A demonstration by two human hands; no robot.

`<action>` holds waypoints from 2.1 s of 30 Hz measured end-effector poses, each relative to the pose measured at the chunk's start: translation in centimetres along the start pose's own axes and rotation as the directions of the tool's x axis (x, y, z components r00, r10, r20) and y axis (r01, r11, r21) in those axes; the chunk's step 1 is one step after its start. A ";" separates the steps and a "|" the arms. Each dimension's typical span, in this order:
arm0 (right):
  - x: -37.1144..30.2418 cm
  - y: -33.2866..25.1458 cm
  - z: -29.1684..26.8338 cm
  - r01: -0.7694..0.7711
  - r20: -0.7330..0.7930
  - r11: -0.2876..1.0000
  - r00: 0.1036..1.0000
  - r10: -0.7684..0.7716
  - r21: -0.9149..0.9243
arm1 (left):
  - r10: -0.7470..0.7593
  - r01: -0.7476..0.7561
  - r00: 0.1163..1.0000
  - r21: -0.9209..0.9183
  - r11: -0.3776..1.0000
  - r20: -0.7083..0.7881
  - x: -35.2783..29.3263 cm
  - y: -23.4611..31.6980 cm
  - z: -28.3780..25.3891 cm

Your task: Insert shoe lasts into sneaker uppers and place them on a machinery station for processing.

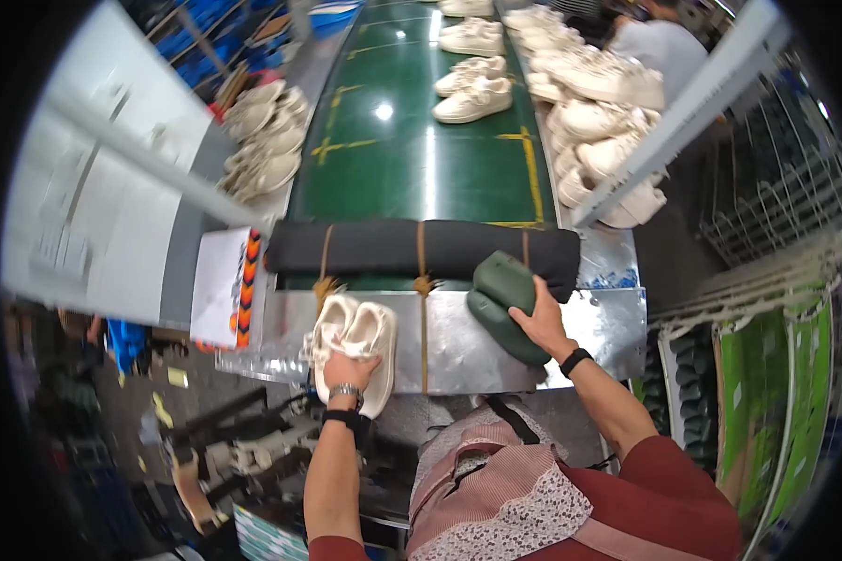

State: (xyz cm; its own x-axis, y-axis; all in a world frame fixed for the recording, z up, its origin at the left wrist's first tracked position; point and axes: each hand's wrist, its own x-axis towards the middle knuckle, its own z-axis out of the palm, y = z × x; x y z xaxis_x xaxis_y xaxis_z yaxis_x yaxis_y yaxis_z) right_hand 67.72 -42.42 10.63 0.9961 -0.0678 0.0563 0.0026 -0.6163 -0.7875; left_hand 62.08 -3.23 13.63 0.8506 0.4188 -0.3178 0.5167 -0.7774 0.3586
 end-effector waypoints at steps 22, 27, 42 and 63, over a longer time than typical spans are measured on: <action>-13.5 -7.4 4.3 -0.047 0.059 0.972 0.996 0.062 -0.228 | 0.763 -0.759 0.581 -0.149 0.634 0.283 11.7 23.4 4.3; -17.9 -5.8 11.4 -0.733 -0.272 0.477 0.392 0.879 0.486 | 0.658 -0.407 0.601 -0.534 0.741 0.453 8.1 7.8 17.0; -33.2 -1.5 3.0 -0.142 -0.293 0.373 0.395 0.870 0.917 | 0.529 -0.079 0.133 -0.523 0.849 0.838 -20.1 15.2 17.7; -60.4 54.8 -12.2 -0.610 -0.472 0.294 -0.151 0.869 0.736 | 0.552 -0.850 -0.477 -0.520 -0.092 0.683 -45.2 25.8 80.5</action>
State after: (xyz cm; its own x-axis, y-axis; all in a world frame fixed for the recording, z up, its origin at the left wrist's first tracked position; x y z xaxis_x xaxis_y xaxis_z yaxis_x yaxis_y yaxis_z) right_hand 6.60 -81.64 -28.41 -0.1894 -0.8953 -0.4031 -0.5423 0.4376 -0.7172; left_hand 29.13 -79.99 -33.46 -0.1870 -0.9500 -0.2501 -0.7197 -0.0408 0.6931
